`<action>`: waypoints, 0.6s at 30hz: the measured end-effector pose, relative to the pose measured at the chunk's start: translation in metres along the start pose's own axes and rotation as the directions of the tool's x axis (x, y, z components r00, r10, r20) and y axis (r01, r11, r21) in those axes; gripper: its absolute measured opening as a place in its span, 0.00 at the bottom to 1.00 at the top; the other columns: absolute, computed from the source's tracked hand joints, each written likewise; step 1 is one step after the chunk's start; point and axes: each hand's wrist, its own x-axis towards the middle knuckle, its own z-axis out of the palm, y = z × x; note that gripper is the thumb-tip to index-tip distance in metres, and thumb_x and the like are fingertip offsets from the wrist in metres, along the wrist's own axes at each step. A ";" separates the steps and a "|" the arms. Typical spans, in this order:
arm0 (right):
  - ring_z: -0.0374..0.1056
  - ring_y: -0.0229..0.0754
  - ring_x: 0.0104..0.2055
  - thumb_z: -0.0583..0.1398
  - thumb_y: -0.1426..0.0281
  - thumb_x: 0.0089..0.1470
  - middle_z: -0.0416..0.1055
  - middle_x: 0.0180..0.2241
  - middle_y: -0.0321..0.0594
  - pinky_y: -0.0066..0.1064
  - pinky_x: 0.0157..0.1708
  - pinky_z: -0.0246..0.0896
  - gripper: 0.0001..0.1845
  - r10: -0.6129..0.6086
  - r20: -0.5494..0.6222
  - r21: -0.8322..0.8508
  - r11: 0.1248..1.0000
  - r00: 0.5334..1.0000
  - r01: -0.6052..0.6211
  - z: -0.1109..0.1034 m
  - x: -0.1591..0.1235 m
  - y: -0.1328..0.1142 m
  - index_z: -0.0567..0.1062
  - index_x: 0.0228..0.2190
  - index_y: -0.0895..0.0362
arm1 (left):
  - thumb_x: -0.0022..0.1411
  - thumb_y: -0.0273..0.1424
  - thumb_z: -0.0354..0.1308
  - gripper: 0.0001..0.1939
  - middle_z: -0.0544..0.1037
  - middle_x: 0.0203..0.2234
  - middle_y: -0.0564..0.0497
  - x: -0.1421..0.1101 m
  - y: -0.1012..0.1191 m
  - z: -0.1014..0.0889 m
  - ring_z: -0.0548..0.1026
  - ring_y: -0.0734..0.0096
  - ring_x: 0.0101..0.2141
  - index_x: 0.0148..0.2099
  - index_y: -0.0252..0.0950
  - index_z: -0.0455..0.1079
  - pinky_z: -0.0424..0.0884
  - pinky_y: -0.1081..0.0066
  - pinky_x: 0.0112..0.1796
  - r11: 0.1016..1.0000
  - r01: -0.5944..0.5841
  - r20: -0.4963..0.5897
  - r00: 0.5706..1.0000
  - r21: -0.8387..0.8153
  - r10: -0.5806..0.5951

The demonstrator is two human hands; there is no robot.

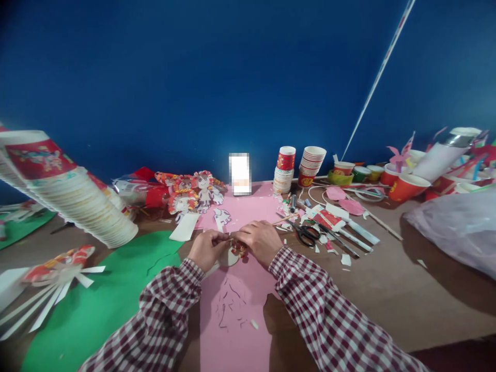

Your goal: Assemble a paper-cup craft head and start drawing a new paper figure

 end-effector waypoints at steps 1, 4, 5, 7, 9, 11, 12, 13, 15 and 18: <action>0.62 0.40 0.39 0.55 0.66 0.54 0.71 0.36 0.39 0.32 0.38 0.51 0.16 -0.006 0.006 0.017 1.000 1.000 0.005 0.002 0.000 0.000 0.67 0.46 0.49 | 0.50 0.34 0.56 0.10 0.75 0.26 0.50 0.000 0.000 0.000 0.71 0.72 0.27 0.33 0.35 0.73 0.65 0.73 0.28 1.000 0.008 0.011 1.000 0.006 -0.008; 0.62 0.39 0.39 0.53 0.68 0.56 0.71 0.37 0.38 0.31 0.38 0.53 0.15 -0.038 0.025 0.062 0.997 0.999 0.036 0.006 0.001 0.001 0.67 0.46 0.49 | 0.49 0.33 0.56 0.08 0.75 0.27 0.50 0.001 0.000 -0.001 0.71 0.73 0.27 0.32 0.36 0.73 0.64 0.74 0.28 0.999 0.007 0.048 0.999 0.040 -0.009; 0.62 0.39 0.39 0.53 0.69 0.56 0.71 0.37 0.38 0.31 0.39 0.53 0.16 -0.050 0.031 0.076 0.996 0.998 0.048 0.008 0.001 0.002 0.67 0.47 0.49 | 0.49 0.32 0.56 0.08 0.75 0.27 0.50 0.001 0.001 -0.001 0.71 0.73 0.27 0.32 0.36 0.73 0.64 0.74 0.28 0.998 0.003 0.058 0.998 0.060 -0.007; 0.63 0.39 0.39 0.53 0.69 0.56 0.71 0.36 0.39 0.30 0.39 0.54 0.15 -0.068 0.034 0.102 0.993 0.997 0.064 0.010 0.001 0.003 0.68 0.46 0.49 | 0.49 0.32 0.56 0.08 0.75 0.27 0.50 0.001 0.001 -0.002 0.71 0.73 0.28 0.32 0.36 0.74 0.63 0.75 0.28 0.995 -0.003 0.068 0.998 0.104 -0.004; 0.63 0.38 0.39 0.53 0.69 0.56 0.71 0.35 0.39 0.31 0.40 0.54 0.14 -0.069 0.024 0.120 0.991 0.997 0.066 0.014 0.001 0.004 0.70 0.44 0.50 | 0.49 0.32 0.56 0.09 0.75 0.28 0.50 0.002 0.000 -0.002 0.71 0.72 0.29 0.34 0.37 0.74 0.63 0.75 0.29 0.991 -0.010 0.077 0.997 0.131 0.000; 0.63 0.38 0.38 0.53 0.70 0.56 0.71 0.34 0.40 0.31 0.40 0.54 0.13 -0.053 0.009 0.132 0.990 0.999 0.051 0.017 0.001 0.005 0.71 0.42 0.52 | 0.50 0.31 0.55 0.10 0.74 0.29 0.50 0.003 -0.001 -0.003 0.70 0.73 0.29 0.36 0.38 0.74 0.64 0.75 0.31 0.989 -0.036 0.112 0.994 0.143 0.020; 0.63 0.39 0.38 0.53 0.70 0.56 0.72 0.34 0.40 0.31 0.40 0.54 0.12 -0.038 0.003 0.137 0.990 0.999 0.037 0.019 0.001 0.006 0.72 0.41 0.52 | 0.50 0.30 0.54 0.11 0.74 0.30 0.51 0.003 -0.002 -0.003 0.70 0.73 0.30 0.37 0.39 0.74 0.64 0.75 0.31 0.988 -0.053 0.133 0.991 0.146 0.034; 0.63 0.39 0.38 0.53 0.70 0.56 0.72 0.34 0.40 0.31 0.40 0.54 0.12 -0.020 -0.004 0.142 0.990 1.000 0.020 0.020 0.000 0.006 0.72 0.40 0.53 | 0.50 0.29 0.54 0.12 0.74 0.30 0.51 0.003 -0.002 -0.004 0.70 0.73 0.30 0.39 0.39 0.73 0.64 0.75 0.31 0.986 -0.073 0.152 0.987 0.148 0.050; 0.63 0.39 0.38 0.53 0.71 0.56 0.72 0.34 0.40 0.32 0.40 0.54 0.11 0.012 -0.016 0.151 0.989 1.000 -0.009 0.022 0.000 0.006 0.73 0.39 0.53 | 0.50 0.27 0.53 0.16 0.74 0.30 0.52 0.003 -0.003 -0.006 0.70 0.73 0.30 0.42 0.40 0.72 0.64 0.76 0.31 0.982 -0.104 0.175 0.982 0.156 0.076; 0.62 0.39 0.38 0.53 0.72 0.55 0.71 0.35 0.40 0.32 0.40 0.53 0.11 0.020 -0.014 0.163 0.986 1.000 -0.018 0.023 0.000 0.005 0.73 0.39 0.53 | 0.50 0.27 0.52 0.18 0.74 0.30 0.51 0.004 -0.003 -0.009 0.70 0.73 0.30 0.45 0.40 0.70 0.64 0.75 0.32 0.974 -0.116 0.173 0.981 0.193 0.083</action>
